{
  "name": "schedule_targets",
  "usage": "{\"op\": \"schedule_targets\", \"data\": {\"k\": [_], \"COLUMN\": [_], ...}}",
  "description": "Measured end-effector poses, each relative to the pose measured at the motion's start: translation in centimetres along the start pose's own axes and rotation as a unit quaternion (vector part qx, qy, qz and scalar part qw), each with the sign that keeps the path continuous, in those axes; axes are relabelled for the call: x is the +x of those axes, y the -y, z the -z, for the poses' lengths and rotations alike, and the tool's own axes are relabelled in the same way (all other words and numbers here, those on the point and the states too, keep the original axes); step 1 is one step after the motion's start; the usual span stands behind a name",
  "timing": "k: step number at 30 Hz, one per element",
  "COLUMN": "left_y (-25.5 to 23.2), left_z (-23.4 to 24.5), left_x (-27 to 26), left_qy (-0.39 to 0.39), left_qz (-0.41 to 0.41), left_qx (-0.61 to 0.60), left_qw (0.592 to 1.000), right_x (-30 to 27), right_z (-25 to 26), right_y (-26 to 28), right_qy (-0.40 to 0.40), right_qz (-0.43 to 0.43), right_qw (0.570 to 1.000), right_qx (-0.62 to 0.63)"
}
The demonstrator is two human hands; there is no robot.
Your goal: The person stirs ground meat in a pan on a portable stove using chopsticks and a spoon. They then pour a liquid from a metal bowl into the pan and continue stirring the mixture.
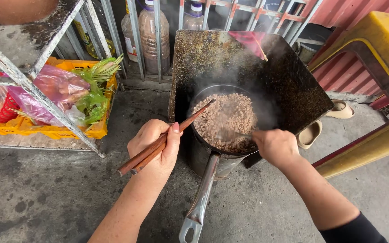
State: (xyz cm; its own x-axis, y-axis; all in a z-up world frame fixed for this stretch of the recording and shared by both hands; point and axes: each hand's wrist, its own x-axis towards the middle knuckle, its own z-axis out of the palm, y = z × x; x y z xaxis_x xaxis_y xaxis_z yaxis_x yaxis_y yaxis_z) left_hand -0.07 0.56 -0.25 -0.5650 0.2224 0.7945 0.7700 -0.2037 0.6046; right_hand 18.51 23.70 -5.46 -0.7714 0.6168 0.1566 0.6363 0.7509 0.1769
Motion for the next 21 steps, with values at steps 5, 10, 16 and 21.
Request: {"op": "schedule_targets", "data": {"k": [5, 10, 16, 21], "left_y": [-0.3, 0.3, -0.1, -2.4], "left_z": [0.2, 0.5, 0.1, -0.6], "left_x": [-0.1, -0.1, -0.1, 0.0], "left_qy": [0.009, 0.021, 0.056, 0.177], "left_qz": [0.014, 0.034, 0.043, -0.023], "left_qx": [-0.002, -0.022, -0.029, -0.088], "left_qw": [1.0, 0.999, 0.997, 0.98], "right_x": [3.4, 3.7, 1.8, 1.6], "right_z": [0.1, -2.4, -1.5, -2.8], "right_y": [-2.0, -1.6, -1.1, 0.8], "right_qy": [-0.023, -0.033, -0.028, -0.129], "right_qz": [-0.033, -0.037, -0.117, -0.083], "right_qw": [0.997, 0.989, 0.992, 0.988], "right_qx": [-0.065, -0.139, -0.03, -0.033]}}
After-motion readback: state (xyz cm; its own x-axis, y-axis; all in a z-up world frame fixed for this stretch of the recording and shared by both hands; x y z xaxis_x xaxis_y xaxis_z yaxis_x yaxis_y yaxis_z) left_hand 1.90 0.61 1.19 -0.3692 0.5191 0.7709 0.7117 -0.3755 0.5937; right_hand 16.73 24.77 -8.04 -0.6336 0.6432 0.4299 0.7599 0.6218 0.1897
